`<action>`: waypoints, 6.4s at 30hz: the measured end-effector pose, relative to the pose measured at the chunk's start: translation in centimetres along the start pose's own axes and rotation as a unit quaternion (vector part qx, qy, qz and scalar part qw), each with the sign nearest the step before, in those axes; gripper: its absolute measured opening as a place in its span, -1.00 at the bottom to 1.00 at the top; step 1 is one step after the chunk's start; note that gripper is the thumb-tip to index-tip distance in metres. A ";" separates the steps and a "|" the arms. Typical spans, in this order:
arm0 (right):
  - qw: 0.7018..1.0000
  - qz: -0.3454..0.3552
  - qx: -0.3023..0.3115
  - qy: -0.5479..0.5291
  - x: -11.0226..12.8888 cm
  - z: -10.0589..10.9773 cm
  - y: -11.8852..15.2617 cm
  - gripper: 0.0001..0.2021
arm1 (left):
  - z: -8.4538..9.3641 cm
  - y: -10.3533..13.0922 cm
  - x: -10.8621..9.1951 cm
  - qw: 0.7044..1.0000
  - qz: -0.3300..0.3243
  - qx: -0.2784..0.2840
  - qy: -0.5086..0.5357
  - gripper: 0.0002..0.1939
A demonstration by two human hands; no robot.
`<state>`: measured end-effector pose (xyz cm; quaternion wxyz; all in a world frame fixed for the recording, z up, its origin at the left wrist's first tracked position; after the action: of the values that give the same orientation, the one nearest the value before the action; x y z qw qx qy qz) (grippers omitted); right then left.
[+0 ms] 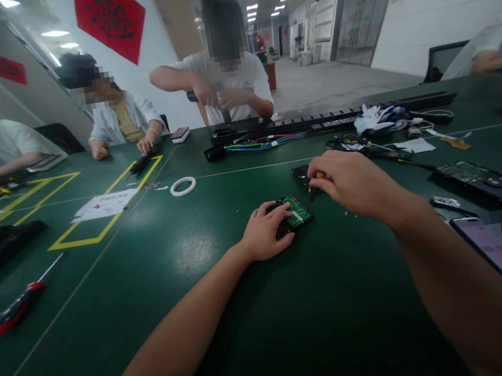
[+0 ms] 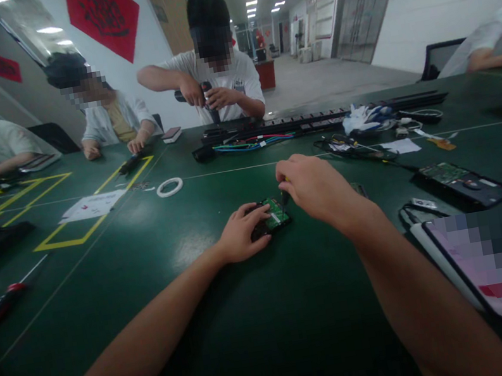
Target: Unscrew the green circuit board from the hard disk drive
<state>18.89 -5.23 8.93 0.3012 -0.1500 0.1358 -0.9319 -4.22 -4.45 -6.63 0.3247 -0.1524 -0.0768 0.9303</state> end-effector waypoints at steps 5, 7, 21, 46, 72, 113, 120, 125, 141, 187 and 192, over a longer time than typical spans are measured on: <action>1.000 0.019 0.004 -0.021 -0.1 0.1 0.1 -0.88 | -0.1 0.0 0.1 1.000 -0.002 -0.002 -0.001 -0.35; 0.999 0.023 0.004 -0.024 -0.1 0.1 0.1 -0.86 | -0.1 0.0 0.1 1.000 -0.002 -0.003 -0.001 -0.36; 1.000 -0.005 -0.006 0.010 0.1 -0.2 0.0 -0.85 | -0.1 -0.1 0.1 1.000 -0.001 0.003 -0.001 -0.36; 1.000 0.009 -0.008 -0.019 0.0 -0.1 0.0 -0.83 | 0.2 0.0 -0.1 1.000 0.003 0.005 0.007 -0.37; 1.000 -0.009 -0.010 -0.001 0.0 -0.1 0.0 -0.88 | 0.1 0.0 -0.1 1.000 -0.001 -0.003 0.005 -0.39; 1.000 0.002 -0.010 -0.002 0.1 0.0 0.1 -0.88 | -0.2 -0.1 0.0 1.000 0.002 -0.001 0.002 -0.38; 1.000 0.013 -0.005 0.008 -0.1 0.0 0.1 -0.79 | -0.2 0.0 0.0 1.000 0.000 -0.005 0.002 -0.38; 1.000 0.004 -0.002 0.005 0.1 0.0 0.1 -0.81 | -0.2 0.0 0.1 1.000 0.002 -0.003 0.003 -0.40; 1.000 -0.005 -0.012 0.002 0.2 -0.1 0.0 -0.83 | -0.3 0.0 0.1 1.000 -0.005 -0.007 -0.001 -0.37; 0.999 0.032 -0.025 -0.014 -0.1 -0.1 0.0 -0.81 | -0.2 -0.1 0.0 1.000 -0.003 -0.005 0.002 -0.38; 0.999 0.023 -0.021 -0.006 -0.1 0.0 0.1 -0.82 | -0.2 0.0 0.1 1.000 -0.002 -0.001 0.004 -0.39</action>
<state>19.02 -5.23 8.92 0.3205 -0.1582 0.1568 -0.9207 -4.22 -4.37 -6.80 0.3262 -0.1569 -0.0769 0.9290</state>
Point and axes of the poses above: each hand's wrist, its own y-axis away from the middle knuckle, its own z-axis out of the back of the hand, x = y × z, the point moved 1 cm from there along -y, towards the middle knuckle, and after that the axes turned 6 degrees about -y, right-handed, at the moved point
